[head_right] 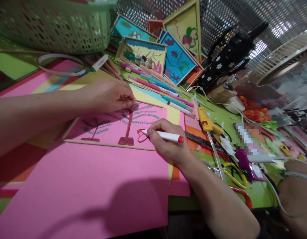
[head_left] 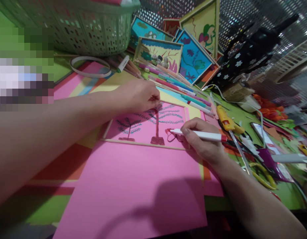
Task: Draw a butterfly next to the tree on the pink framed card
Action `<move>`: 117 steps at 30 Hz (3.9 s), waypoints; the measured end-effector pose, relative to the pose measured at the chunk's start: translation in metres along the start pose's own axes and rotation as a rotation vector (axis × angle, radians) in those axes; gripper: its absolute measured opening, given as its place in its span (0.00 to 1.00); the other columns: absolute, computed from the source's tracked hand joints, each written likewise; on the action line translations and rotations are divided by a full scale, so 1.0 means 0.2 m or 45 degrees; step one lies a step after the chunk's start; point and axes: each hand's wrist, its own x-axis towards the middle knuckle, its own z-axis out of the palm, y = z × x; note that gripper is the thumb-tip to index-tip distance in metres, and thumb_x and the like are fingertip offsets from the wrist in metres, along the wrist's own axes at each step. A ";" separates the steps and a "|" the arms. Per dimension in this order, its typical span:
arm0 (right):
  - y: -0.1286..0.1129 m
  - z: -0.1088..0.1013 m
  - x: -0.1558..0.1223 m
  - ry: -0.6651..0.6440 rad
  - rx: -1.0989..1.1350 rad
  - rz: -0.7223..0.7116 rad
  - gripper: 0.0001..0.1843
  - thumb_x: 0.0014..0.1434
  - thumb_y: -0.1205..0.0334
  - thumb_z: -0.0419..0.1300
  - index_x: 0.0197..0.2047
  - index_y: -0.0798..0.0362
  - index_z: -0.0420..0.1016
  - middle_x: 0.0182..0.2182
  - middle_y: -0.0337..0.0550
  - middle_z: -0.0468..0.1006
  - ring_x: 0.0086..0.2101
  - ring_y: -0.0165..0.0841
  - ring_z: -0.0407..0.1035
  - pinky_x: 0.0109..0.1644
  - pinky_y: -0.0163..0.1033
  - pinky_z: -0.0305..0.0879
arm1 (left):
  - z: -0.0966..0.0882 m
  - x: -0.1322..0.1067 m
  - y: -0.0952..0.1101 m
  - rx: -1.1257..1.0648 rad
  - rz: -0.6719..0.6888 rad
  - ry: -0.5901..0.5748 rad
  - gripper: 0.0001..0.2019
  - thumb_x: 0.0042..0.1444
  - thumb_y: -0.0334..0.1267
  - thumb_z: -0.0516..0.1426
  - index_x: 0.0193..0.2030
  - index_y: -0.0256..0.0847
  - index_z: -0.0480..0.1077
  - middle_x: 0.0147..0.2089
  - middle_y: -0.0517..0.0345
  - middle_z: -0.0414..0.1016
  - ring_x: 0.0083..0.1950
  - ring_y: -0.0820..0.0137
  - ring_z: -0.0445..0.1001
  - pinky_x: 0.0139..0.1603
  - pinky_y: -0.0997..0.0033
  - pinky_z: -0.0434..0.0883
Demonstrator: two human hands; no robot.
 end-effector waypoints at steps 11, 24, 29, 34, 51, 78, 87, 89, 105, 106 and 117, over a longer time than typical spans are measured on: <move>-0.01 -0.01 0.00 0.001 -0.001 -0.059 0.07 0.53 0.62 0.60 0.26 0.51 0.69 0.17 0.34 0.71 0.18 0.25 0.62 0.22 0.33 0.58 | -0.02 -0.02 0.01 -0.013 0.000 -0.008 0.17 0.63 0.39 0.48 0.44 0.37 0.77 0.43 0.52 0.78 0.44 0.65 0.73 0.41 0.70 0.64; -0.01 0.00 0.00 -0.015 -0.019 0.021 0.07 0.53 0.60 0.60 0.26 0.51 0.70 0.20 0.36 0.72 0.22 0.27 0.64 0.23 0.33 0.59 | 0.00 0.00 0.00 -0.015 0.007 0.009 0.16 0.61 0.40 0.50 0.43 0.35 0.77 0.41 0.50 0.78 0.43 0.63 0.74 0.40 0.67 0.64; 0.00 -0.01 0.00 0.000 -0.002 -0.027 0.07 0.53 0.60 0.60 0.25 0.51 0.69 0.17 0.35 0.70 0.20 0.27 0.64 0.23 0.33 0.58 | -0.02 -0.02 0.01 -0.022 0.017 -0.009 0.18 0.62 0.38 0.47 0.44 0.35 0.77 0.42 0.50 0.78 0.44 0.62 0.73 0.41 0.66 0.65; 0.00 0.00 0.00 0.010 0.004 -0.050 0.06 0.53 0.62 0.60 0.25 0.52 0.70 0.18 0.34 0.71 0.19 0.26 0.63 0.23 0.33 0.59 | -0.01 -0.01 0.00 -0.001 0.007 0.006 0.18 0.61 0.41 0.48 0.44 0.37 0.77 0.42 0.50 0.78 0.43 0.62 0.74 0.40 0.67 0.65; -0.01 -0.01 0.01 0.013 -0.031 -0.066 0.07 0.53 0.61 0.59 0.25 0.51 0.69 0.17 0.35 0.72 0.18 0.26 0.63 0.23 0.34 0.60 | -0.01 -0.02 0.01 -0.009 0.003 -0.002 0.16 0.63 0.39 0.50 0.44 0.34 0.77 0.42 0.49 0.77 0.43 0.63 0.73 0.39 0.68 0.64; 0.01 0.00 -0.01 -0.022 0.006 0.022 0.09 0.54 0.57 0.63 0.27 0.51 0.71 0.21 0.36 0.72 0.22 0.27 0.63 0.24 0.33 0.58 | -0.01 -0.01 0.01 -0.006 -0.009 -0.007 0.16 0.63 0.39 0.50 0.45 0.36 0.77 0.42 0.50 0.78 0.43 0.64 0.73 0.39 0.68 0.64; -0.01 0.01 0.00 -0.044 0.003 0.058 0.08 0.53 0.57 0.62 0.27 0.52 0.72 0.21 0.36 0.73 0.21 0.26 0.64 0.24 0.33 0.59 | 0.00 0.00 0.00 0.012 -0.028 -0.003 0.16 0.62 0.41 0.50 0.44 0.37 0.77 0.41 0.52 0.78 0.42 0.65 0.74 0.38 0.70 0.64; -0.02 0.01 0.00 -0.052 -0.014 0.060 0.08 0.53 0.57 0.62 0.27 0.52 0.71 0.20 0.36 0.73 0.21 0.26 0.64 0.24 0.33 0.59 | -0.01 -0.01 0.01 0.006 -0.017 -0.003 0.16 0.62 0.40 0.50 0.44 0.37 0.77 0.42 0.51 0.78 0.43 0.64 0.74 0.38 0.69 0.64; -0.01 0.00 -0.01 -0.070 -0.079 0.057 0.08 0.53 0.57 0.63 0.27 0.51 0.73 0.23 0.37 0.75 0.23 0.27 0.66 0.25 0.33 0.60 | 0.02 0.01 -0.01 0.010 0.010 0.035 0.17 0.59 0.42 0.49 0.42 0.41 0.78 0.39 0.55 0.78 0.41 0.65 0.74 0.37 0.71 0.63; -0.02 -0.01 0.00 -0.073 -0.086 0.034 0.08 0.53 0.57 0.63 0.27 0.52 0.73 0.23 0.37 0.75 0.23 0.27 0.66 0.25 0.33 0.60 | 0.01 0.01 -0.01 0.007 0.008 0.033 0.16 0.59 0.42 0.49 0.41 0.42 0.78 0.39 0.55 0.78 0.41 0.65 0.74 0.37 0.71 0.63; -0.02 -0.01 0.00 -0.070 -0.092 -0.042 0.10 0.54 0.56 0.62 0.26 0.52 0.72 0.21 0.37 0.74 0.22 0.26 0.65 0.25 0.33 0.59 | 0.00 0.00 0.00 0.015 -0.008 -0.003 0.17 0.61 0.42 0.49 0.43 0.39 0.77 0.41 0.53 0.78 0.43 0.63 0.74 0.39 0.70 0.64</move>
